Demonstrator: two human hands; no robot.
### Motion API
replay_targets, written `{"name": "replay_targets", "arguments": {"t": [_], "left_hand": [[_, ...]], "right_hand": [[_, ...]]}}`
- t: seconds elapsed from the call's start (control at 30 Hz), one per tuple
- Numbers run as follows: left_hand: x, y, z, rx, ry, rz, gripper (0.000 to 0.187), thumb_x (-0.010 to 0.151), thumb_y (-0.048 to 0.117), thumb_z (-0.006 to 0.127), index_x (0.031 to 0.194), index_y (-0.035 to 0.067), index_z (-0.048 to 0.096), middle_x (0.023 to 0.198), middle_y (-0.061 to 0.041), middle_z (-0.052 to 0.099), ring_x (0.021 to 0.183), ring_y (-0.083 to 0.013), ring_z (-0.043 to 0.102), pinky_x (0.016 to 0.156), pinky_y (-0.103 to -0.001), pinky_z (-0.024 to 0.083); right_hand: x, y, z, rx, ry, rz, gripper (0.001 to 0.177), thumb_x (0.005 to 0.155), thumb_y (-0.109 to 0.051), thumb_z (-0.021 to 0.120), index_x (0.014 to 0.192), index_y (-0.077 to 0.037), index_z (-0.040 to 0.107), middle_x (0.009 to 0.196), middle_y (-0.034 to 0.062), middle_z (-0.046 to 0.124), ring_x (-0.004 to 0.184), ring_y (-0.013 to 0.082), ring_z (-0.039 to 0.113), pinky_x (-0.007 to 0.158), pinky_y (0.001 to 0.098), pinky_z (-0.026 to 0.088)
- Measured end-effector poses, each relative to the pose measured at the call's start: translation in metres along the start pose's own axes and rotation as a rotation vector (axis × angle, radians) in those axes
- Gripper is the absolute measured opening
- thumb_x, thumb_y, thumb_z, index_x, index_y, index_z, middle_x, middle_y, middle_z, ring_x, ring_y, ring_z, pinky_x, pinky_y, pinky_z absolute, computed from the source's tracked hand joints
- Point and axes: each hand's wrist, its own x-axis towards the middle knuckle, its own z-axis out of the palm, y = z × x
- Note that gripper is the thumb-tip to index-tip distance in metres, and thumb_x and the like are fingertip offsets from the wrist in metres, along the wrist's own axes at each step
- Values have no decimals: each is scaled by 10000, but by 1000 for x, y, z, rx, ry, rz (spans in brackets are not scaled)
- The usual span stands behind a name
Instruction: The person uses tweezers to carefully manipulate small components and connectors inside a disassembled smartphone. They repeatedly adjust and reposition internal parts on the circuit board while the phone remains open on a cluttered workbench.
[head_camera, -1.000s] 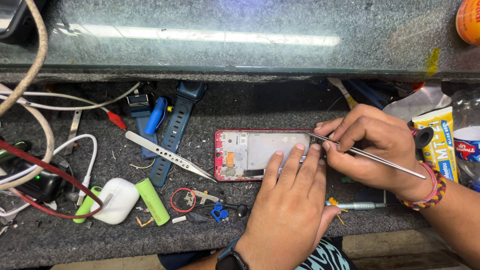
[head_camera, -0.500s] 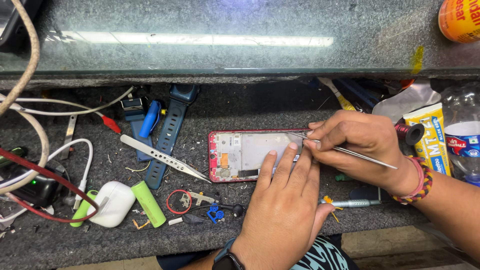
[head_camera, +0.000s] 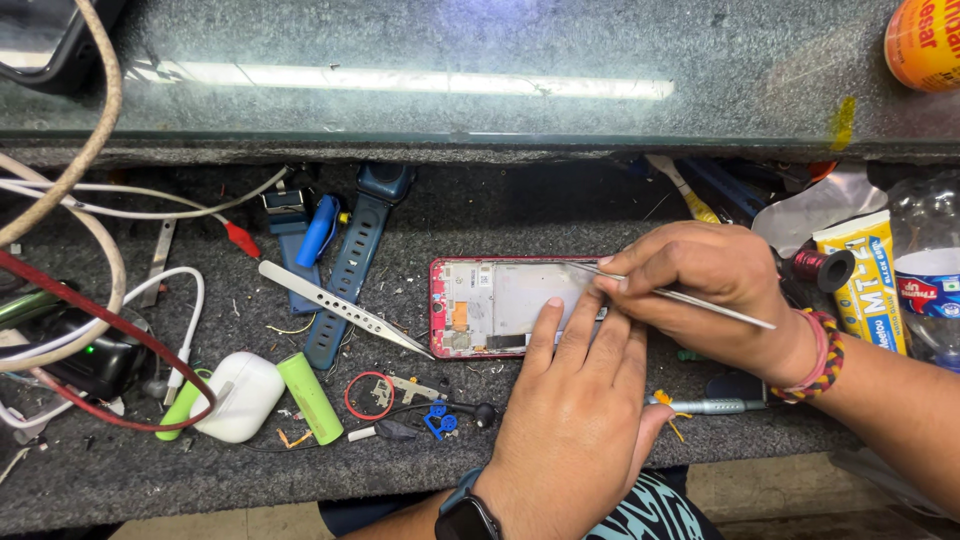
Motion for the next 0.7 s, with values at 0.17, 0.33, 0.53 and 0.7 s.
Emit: {"name": "replay_targets", "arguments": {"t": [0.17,0.33,0.53,0.7], "left_hand": [[1,1,1,-2,19,-17,666,838,377,752,1276,-106,614,1363,-262,575,1418,-444,441,1208,-590,272],[2,3,-2,6,5,-38,651,825,367,757,1256,-103,625,1352,-251,579,1417,-441,437,1206,-591,271],[4,6,-7,13,-15,-46,663,822,357,764,1266,-114,620,1347,-259,571,1380,-432,447,1207,-582,267],[2,7,-10,-5,-40,-73,685,822,356,757,1299,-110,598,1352,-274,552,1402,-439,432,1213,-574,264]], "right_hand": [[7,-2,6,-40,10,-91,211,832,-37,842,825,-67,634,856,80,723,897,231,780,771,316,620],[12,-3,4,-65,0,-106,157,814,-56,832,853,-74,681,901,85,751,887,231,763,791,343,580],[22,-5,15,28,-5,-51,135,840,-56,817,864,-62,684,950,80,764,916,223,769,829,320,564],[22,-11,15,27,-5,-2,160,846,-70,815,837,-56,656,951,62,766,920,201,763,810,293,571]]}}
